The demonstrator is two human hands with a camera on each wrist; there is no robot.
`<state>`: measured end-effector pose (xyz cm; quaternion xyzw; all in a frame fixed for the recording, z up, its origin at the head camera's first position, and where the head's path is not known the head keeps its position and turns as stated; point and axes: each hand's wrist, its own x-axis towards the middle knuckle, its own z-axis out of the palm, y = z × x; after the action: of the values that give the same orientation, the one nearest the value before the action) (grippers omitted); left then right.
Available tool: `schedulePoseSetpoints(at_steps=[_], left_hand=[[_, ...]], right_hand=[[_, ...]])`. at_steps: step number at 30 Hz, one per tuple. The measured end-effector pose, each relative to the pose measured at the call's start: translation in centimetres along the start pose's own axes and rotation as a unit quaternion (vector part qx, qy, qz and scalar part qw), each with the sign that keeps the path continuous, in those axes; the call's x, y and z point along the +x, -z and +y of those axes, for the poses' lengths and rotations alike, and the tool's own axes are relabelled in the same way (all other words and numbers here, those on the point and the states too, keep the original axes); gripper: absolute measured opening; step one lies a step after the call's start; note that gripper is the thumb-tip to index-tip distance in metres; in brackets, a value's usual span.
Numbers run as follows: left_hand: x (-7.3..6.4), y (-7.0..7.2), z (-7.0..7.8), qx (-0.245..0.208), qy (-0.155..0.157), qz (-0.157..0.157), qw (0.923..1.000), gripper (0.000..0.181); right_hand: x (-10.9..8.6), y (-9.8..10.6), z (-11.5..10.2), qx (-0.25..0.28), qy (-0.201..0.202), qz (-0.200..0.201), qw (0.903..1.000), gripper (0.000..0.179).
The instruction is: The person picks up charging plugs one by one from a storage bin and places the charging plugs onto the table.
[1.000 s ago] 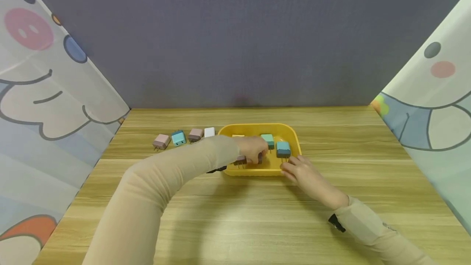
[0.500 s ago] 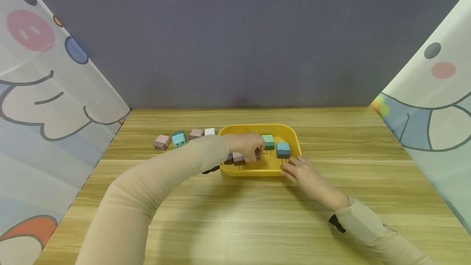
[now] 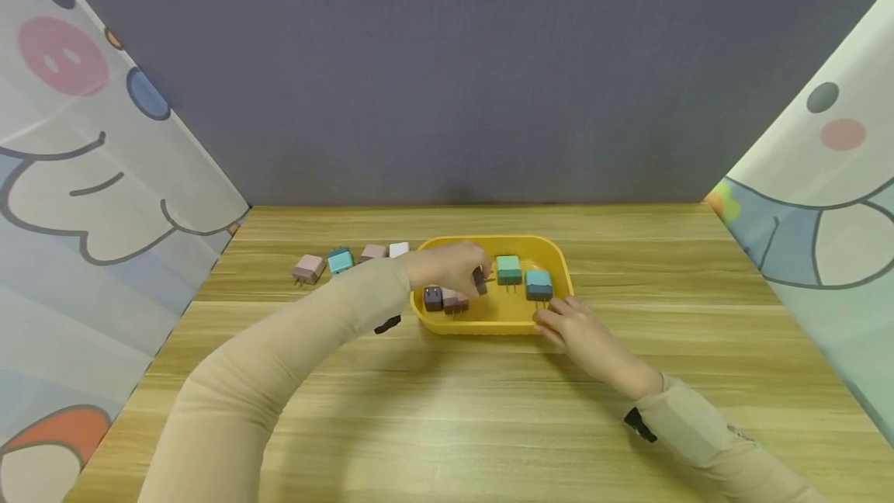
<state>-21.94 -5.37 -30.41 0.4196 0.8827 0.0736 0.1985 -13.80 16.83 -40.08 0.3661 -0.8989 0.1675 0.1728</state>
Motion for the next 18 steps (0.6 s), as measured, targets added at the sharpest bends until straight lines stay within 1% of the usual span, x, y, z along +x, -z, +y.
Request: schedulePoseSetpoints(at_steps=[3,6,9,14,16,18], left_hand=[[-0.5,0.1,0.0,-0.007,-0.005,0.010,0.9999,0.010],[-1.1,0.4,0.1,-0.017,-0.002,0.020,0.9996,0.013],[-1.8,0.6,0.2,-0.019,0.014,0.027,0.9993,0.018],[-3.1,0.9,0.1,-0.015,0.026,0.050,0.9983,0.027],[-3.6,1.0,-0.1,-0.021,0.027,0.057,0.9978,0.026],[-4.1,1.0,-0.3,-0.030,0.035,0.060,0.9971,0.023]], right_hand=[[0.0,-0.1,0.0,-0.001,0.002,0.002,1.0000,0.010],[0.1,0.0,0.0,-0.003,0.002,0.000,1.0000,0.010],[0.1,0.0,-0.1,-0.005,0.000,-0.007,1.0000,0.010],[0.1,0.0,-0.1,-0.007,-0.003,-0.010,0.9999,0.010],[0.1,0.0,-0.1,-0.007,-0.002,-0.007,0.9999,0.010],[0.1,0.0,-0.1,-0.006,-0.002,-0.004,1.0000,0.010]])
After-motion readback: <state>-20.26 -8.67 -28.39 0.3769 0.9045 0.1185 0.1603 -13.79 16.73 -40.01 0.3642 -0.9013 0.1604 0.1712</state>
